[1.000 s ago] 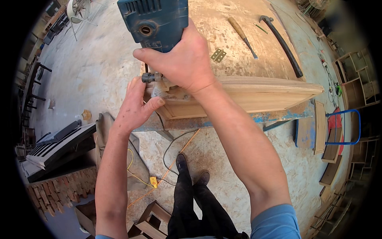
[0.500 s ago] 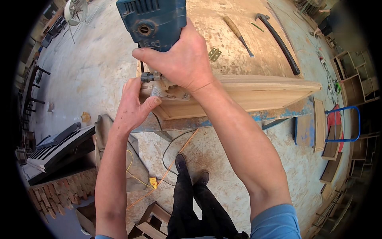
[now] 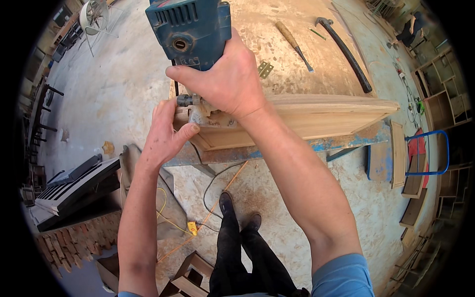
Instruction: The person hammers nails into a wooden frame using a hammer and then uses a handheld electric router to shape the edges of the wood. The person works at a workbench in a workshop.
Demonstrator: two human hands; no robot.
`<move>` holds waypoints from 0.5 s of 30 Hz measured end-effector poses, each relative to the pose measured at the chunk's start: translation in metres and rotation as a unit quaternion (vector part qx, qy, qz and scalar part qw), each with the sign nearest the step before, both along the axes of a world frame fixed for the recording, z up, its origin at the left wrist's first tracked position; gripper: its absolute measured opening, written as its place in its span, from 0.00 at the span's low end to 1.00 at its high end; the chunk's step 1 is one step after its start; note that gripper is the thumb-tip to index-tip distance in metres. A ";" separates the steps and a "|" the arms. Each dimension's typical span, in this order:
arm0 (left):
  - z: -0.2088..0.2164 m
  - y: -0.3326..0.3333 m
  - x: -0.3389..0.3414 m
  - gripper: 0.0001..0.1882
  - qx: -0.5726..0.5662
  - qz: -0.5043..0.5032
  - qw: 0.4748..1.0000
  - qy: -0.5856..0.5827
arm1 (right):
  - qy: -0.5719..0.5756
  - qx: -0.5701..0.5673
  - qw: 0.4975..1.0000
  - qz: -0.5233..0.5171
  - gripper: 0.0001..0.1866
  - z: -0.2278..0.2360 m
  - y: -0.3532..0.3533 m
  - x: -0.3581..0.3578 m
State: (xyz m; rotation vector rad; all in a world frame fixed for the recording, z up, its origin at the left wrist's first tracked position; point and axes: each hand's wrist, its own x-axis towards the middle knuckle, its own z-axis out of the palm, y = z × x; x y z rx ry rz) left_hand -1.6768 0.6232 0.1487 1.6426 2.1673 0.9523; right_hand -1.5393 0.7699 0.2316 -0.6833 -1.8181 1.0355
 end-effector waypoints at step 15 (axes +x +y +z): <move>0.004 -0.003 -0.001 0.59 -0.021 -0.011 1.000 -0.014 | 0.033 0.011 0.999 0.025 0.32 0.001 -0.007 0.004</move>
